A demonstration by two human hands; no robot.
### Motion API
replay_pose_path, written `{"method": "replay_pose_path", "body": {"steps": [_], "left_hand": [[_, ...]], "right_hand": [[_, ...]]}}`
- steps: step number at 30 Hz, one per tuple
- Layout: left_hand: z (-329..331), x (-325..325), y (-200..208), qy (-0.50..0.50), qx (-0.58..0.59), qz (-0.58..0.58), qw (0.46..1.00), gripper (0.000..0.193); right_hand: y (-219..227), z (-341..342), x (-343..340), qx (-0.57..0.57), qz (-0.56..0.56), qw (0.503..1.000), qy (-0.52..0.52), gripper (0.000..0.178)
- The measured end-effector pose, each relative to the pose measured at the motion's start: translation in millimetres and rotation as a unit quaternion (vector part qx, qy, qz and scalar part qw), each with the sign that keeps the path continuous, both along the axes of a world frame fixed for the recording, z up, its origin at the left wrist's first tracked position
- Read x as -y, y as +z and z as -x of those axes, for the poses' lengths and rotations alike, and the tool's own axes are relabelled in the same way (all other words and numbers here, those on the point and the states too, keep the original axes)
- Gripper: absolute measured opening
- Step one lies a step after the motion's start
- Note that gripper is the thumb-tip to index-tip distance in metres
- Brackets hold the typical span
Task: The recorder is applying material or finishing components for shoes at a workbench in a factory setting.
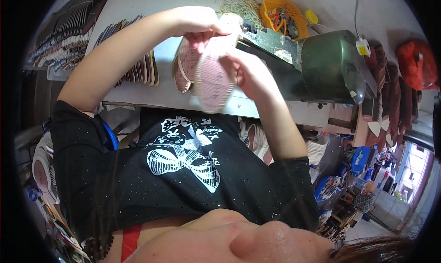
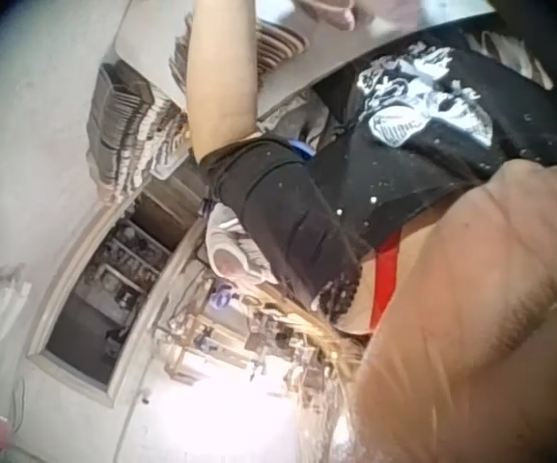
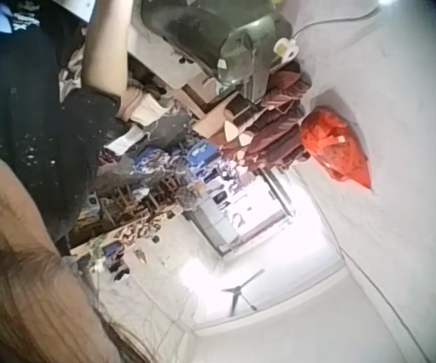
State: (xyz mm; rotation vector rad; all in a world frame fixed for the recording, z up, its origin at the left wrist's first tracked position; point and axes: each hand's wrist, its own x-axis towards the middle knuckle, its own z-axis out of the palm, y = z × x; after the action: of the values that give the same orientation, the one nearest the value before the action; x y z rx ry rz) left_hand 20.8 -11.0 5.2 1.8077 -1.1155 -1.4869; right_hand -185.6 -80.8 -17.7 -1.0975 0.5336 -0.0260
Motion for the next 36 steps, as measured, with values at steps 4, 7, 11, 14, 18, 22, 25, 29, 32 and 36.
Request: {"method": "replay_pose_path", "body": {"steps": [4, 7, 11, 14, 18, 22, 25, 29, 32, 36], "left_hand": [[1, 16, 12, 0.021, 0.06, -0.014, 0.998, 0.056], [-12, 36, 10, -0.035, 0.176, -0.002, 0.984, 0.056], [-32, 53, -1, -0.011, 0.188, 0.012, 0.982, 0.057], [-53, 56, -19, 0.03, 0.118, 0.043, 0.992, 0.055], [-102, 2, -69, 0.258, 0.091, 0.151, 0.95, 0.028], [-53, -78, -85, 0.307, 0.569, 0.155, 0.747, 0.035], [-14, -106, -89, 0.202, 0.603, 0.078, 0.768, 0.035], [-5, -112, -84, 0.153, 0.643, 0.078, 0.747, 0.018], [-20, -104, -65, 0.163, 0.611, 0.058, 0.773, 0.012], [-8, -102, -49, 0.271, 0.422, 0.243, 0.83, 0.012]], "right_hand": [[-4, 31, -20, -0.008, 0.057, 0.998, 0.003, 0.024], [-19, 31, -23, 0.025, 0.048, 0.993, -0.109, 0.023], [-21, 6, -11, 0.074, 0.018, 0.984, -0.159, 0.023], [-20, -13, -15, 0.097, 0.0, 0.98, -0.174, 0.025], [-21, -21, -51, 0.089, 0.141, 0.982, -0.095, 0.025], [-43, -37, -83, 0.047, 0.204, 0.977, -0.042, 0.052], [-52, -31, -88, 0.054, 0.661, 0.748, -0.03, 0.057], [-60, -31, -81, 0.149, 0.637, 0.748, 0.111, 0.041], [-48, -37, -80, 0.078, 0.342, 0.929, 0.116, 0.032], [-53, -47, -89, 0.156, 0.28, 0.947, 0.002, 0.068]]}}
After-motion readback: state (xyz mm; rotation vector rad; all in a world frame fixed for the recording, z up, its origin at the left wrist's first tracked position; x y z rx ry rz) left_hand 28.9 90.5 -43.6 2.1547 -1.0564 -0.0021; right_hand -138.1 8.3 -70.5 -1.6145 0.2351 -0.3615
